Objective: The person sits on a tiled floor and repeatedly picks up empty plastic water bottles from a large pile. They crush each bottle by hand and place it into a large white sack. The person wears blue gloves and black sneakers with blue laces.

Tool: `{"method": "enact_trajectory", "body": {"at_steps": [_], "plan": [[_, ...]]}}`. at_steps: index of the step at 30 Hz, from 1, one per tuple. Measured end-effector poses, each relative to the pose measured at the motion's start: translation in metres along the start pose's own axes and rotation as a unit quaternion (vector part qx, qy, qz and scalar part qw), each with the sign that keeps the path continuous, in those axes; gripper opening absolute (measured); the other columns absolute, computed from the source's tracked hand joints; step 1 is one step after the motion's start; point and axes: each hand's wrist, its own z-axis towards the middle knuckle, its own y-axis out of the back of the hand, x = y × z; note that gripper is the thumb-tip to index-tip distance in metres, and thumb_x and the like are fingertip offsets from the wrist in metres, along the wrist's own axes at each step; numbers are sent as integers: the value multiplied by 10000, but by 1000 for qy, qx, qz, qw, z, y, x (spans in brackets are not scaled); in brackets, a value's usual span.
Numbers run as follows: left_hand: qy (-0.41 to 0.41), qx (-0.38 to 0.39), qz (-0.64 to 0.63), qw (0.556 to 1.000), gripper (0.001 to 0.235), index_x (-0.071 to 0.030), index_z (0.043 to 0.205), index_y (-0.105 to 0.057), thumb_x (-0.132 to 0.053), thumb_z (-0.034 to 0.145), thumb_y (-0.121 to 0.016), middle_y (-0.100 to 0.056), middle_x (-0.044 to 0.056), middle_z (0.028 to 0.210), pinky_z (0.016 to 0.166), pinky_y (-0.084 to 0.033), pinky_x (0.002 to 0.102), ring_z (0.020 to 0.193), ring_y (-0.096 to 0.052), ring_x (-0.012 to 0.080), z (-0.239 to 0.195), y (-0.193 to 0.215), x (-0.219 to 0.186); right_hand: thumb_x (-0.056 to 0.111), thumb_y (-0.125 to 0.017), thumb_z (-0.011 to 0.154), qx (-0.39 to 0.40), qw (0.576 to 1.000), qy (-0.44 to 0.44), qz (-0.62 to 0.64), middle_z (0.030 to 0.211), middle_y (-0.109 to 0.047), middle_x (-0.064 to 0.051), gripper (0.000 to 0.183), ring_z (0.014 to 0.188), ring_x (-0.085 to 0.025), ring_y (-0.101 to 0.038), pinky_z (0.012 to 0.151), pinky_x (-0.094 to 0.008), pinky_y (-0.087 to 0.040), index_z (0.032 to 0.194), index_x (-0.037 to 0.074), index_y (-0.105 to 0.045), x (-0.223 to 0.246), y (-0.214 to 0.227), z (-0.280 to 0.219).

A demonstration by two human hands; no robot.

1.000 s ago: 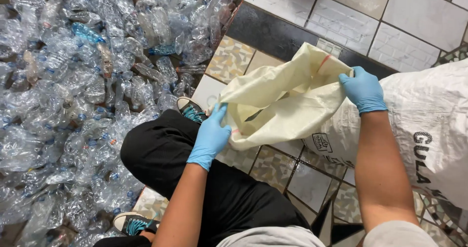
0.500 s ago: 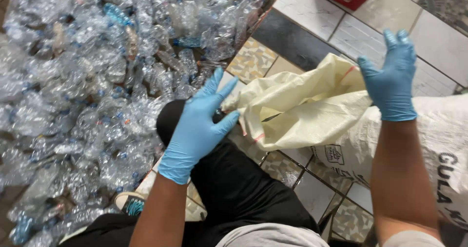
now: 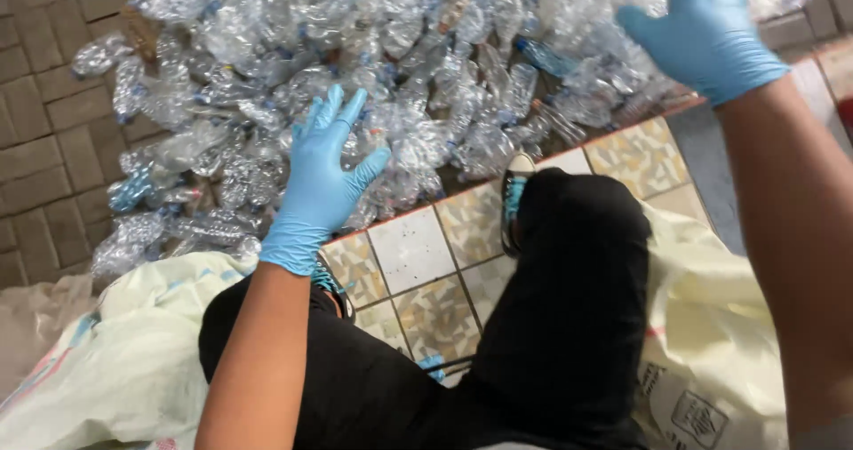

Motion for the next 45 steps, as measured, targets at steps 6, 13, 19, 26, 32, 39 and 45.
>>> {"method": "enact_trajectory", "body": {"at_steps": [6, 13, 19, 26, 32, 39, 45], "plan": [[54, -133, -165, 976, 693, -171, 1609, -322, -455, 1037, -590, -207, 161, 1716, 1282, -186, 587, 1611, -166, 353, 1, 9, 38, 391, -653, 898, 202, 978, -44, 10, 1505, -450, -296, 753, 1329, -498, -426, 1009, -653, -388, 1538, 24, -500, 63, -167, 121], [79, -126, -91, 985, 694, -167, 1623, -291, -384, 1038, -594, -228, 174, 1722, 1296, -143, 592, 1624, -162, 389, -3, 18, 53, 386, -631, 924, 377, 912, -156, 46, 1365, -588, -231, 646, 1203, -419, -586, 971, -590, -494, 1482, 86, -505, 74, -340, 97], [181, 30, 31, 983, 811, -173, 1621, -298, -414, 929, -645, -200, 177, 1697, 1194, -96, 624, 1537, -173, 428, -12, 8, 52, 304, -540, 894, 492, 810, -311, 75, 1493, -478, -242, 733, 1317, -466, -519, 1066, -575, -443, 1603, 204, -384, 43, -455, 28], [85, 118, 219, 965, 1258, -262, 1627, -314, -835, 614, -792, -202, 133, 1709, 1130, -334, 490, 1520, -277, 384, -57, -52, 88, 645, -555, 889, 552, 767, -323, 44, 1532, -364, -273, 764, 1374, -511, -413, 1091, -620, -390, 1581, 483, -277, 76, -491, 18], [37, 130, 352, 926, 1499, -321, 1662, -212, -1066, 473, -740, -149, 96, 1730, 1142, -281, 440, 1532, -210, 339, -65, -79, 103, 657, -518, 896, 498, 813, -300, 14, 1290, -606, -222, 508, 1218, -447, -569, 1009, -572, -471, 1302, 398, -681, 86, -521, -24], [50, 184, 228, 955, 991, -178, 1624, -289, -699, 851, -627, -196, 207, 1676, 1111, -233, 566, 1502, -173, 449, -43, -55, 77, 545, -577, 903, 449, 809, -368, 97, 1259, -542, -160, 343, 1212, -431, -512, 1038, -557, -448, 1176, 443, -758, 121, -510, -96], [125, 231, 148, 954, 866, -176, 1617, -267, -478, 914, -674, -149, 175, 1683, 1187, -128, 609, 1530, -108, 432, -13, -25, 50, 492, -502, 901, 398, 834, -361, 128, 1296, -526, -172, 390, 1198, -456, -498, 1069, -528, -430, 1208, 449, -739, 148, -419, -51]]}}
